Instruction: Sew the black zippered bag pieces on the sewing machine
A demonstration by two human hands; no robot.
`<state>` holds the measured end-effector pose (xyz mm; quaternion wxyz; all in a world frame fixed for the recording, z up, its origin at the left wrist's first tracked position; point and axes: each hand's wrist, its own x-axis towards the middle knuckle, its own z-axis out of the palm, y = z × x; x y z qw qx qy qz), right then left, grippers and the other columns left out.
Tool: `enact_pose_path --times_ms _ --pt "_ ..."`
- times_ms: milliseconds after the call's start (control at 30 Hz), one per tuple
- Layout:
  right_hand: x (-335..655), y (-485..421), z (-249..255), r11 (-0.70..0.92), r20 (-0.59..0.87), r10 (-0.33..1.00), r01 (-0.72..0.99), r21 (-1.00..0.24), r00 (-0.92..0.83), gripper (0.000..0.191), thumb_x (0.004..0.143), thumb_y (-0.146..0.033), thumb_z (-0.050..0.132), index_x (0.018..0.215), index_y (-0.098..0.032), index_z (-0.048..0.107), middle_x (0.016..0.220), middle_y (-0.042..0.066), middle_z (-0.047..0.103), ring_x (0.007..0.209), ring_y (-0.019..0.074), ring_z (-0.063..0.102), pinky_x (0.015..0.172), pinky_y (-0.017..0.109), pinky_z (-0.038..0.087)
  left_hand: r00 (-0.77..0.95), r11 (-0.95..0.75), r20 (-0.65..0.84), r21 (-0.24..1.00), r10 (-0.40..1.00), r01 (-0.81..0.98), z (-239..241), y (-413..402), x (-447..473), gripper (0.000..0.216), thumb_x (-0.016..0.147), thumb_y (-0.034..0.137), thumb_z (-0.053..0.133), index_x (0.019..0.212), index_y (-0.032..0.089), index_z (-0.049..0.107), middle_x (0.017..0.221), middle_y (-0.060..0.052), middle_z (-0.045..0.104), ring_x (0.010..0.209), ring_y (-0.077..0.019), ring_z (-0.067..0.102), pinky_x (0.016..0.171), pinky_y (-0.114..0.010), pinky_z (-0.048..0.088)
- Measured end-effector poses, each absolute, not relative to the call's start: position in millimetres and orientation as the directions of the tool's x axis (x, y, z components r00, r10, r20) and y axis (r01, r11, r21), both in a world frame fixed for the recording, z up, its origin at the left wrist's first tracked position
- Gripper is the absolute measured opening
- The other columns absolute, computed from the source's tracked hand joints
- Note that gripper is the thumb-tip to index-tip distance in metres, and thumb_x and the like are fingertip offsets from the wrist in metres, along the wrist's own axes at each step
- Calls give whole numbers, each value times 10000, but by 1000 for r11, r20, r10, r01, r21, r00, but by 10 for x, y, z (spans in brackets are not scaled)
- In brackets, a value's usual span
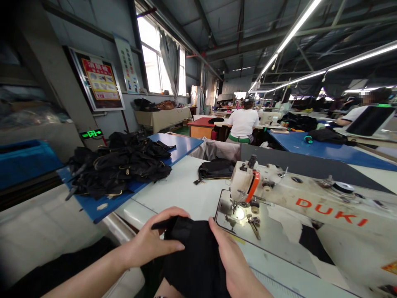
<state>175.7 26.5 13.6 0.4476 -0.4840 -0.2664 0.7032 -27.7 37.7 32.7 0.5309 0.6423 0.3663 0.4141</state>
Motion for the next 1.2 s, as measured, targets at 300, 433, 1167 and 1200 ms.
enact_pose_path --times_ms 300,433,1167,1200 --pt "1872 327 172 195 178 981 370 -908 -79 290 827 -391 575 1064 -250 663 1140 58 625 1079 259 549 961 386 396 308 -66 54 997 950 28 219 347 -209 349 672 134 713 995 208 604 873 13 607 816 -157 560 737 -228 425" --pt "1776 242 387 460 379 888 519 -720 -261 175 866 -294 535 979 -261 664 1011 53 621 974 229 561 850 359 449 299 -97 68 992 952 86 220 356 -167 350 646 94 693 963 216 609 874 28 601 846 -156 549 765 -226 412" --pt "1690 170 477 606 534 779 612 -508 -329 160 906 -153 472 763 -211 514 781 21 594 771 181 531 701 325 424 382 -315 233 934 894 169 257 400 -8 214 723 118 612 899 219 545 1054 -18 613 1007 -195 557 882 -251 408" --pt "1708 171 494 611 540 775 610 -504 -329 158 909 -147 463 772 -211 510 786 23 593 771 181 530 698 323 425 402 -334 237 923 884 191 283 397 -11 221 738 128 608 930 224 555 1002 -10 621 970 -188 565 866 -249 414"
